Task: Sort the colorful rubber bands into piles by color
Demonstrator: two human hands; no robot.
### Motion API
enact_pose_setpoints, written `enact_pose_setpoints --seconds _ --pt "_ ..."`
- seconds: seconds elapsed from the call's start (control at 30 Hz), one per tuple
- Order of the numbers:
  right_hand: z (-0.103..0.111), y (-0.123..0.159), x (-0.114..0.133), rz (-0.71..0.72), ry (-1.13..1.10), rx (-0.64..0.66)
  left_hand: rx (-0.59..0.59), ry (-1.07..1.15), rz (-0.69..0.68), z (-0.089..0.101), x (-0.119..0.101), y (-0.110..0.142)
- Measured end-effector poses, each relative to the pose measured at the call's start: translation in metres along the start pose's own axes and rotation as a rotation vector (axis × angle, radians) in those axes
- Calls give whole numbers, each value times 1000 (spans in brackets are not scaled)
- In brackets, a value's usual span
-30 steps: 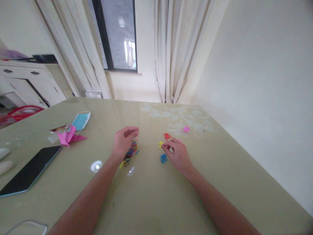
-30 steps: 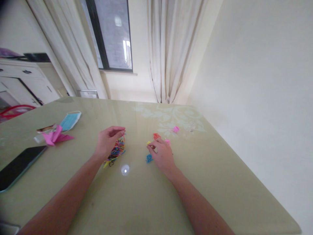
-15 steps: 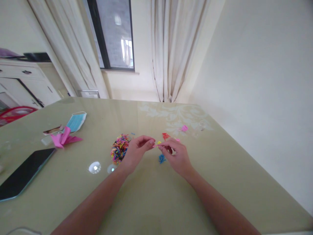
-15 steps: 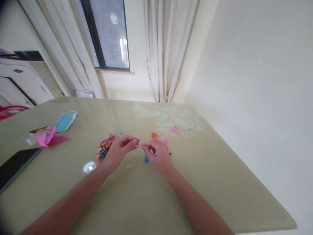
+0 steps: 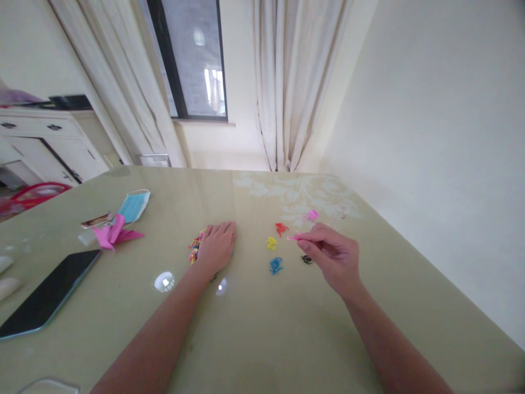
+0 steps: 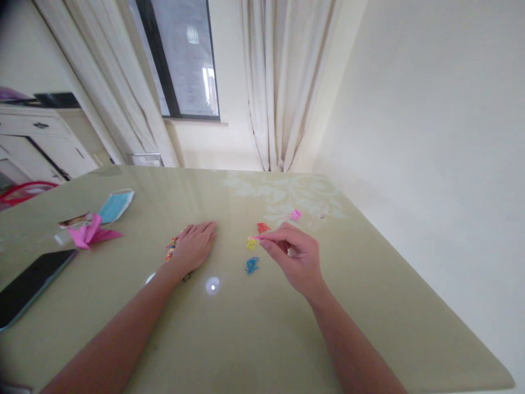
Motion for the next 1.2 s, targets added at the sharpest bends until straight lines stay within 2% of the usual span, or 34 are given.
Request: enact_pose_setpoints --seconds 0.13,0.23,0.47,0.6,0.7,0.83,0.93,1.03,1.13,1.2 --pt "7 -3 -4 16 52 -1 38 -31 -13 5 -1 -4" --pt "22 -10 -15 -34 176 19 52 -36 -8 8 -1 -4" --pt "59 -19 -63 -290 775 298 51 -52 9 14 -1 -1" --pt "69 -16 -77 -346 818 389 71 -30 6 21 -2 2" --pt "73 -15 -83 -349 811 395 93 -42 1 25 -2 3" --pt "78 -14 -90 -348 840 382 5 12 69 27 1 1" --pt "78 -14 -89 -385 893 360 -128 242 175 27 5 -4" --pt "69 -16 -80 -366 845 288 -201 671 279 30 6 -7" --pt "48 -15 -66 -269 648 204 -131 1113 315 38 -4 -6" --pt "28 -11 -57 -217 497 187 -67 1293 307 44 -16 -3"
Point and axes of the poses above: each hand's wrist, its own y-axis away from the middle knuckle, its own z-axis out of the back of the hand, x = y × z, the point moved 1 cm from there along -y, towards the middle knuckle, and after that the axes turned 13 degrees about -y, right-handed, at the moved point
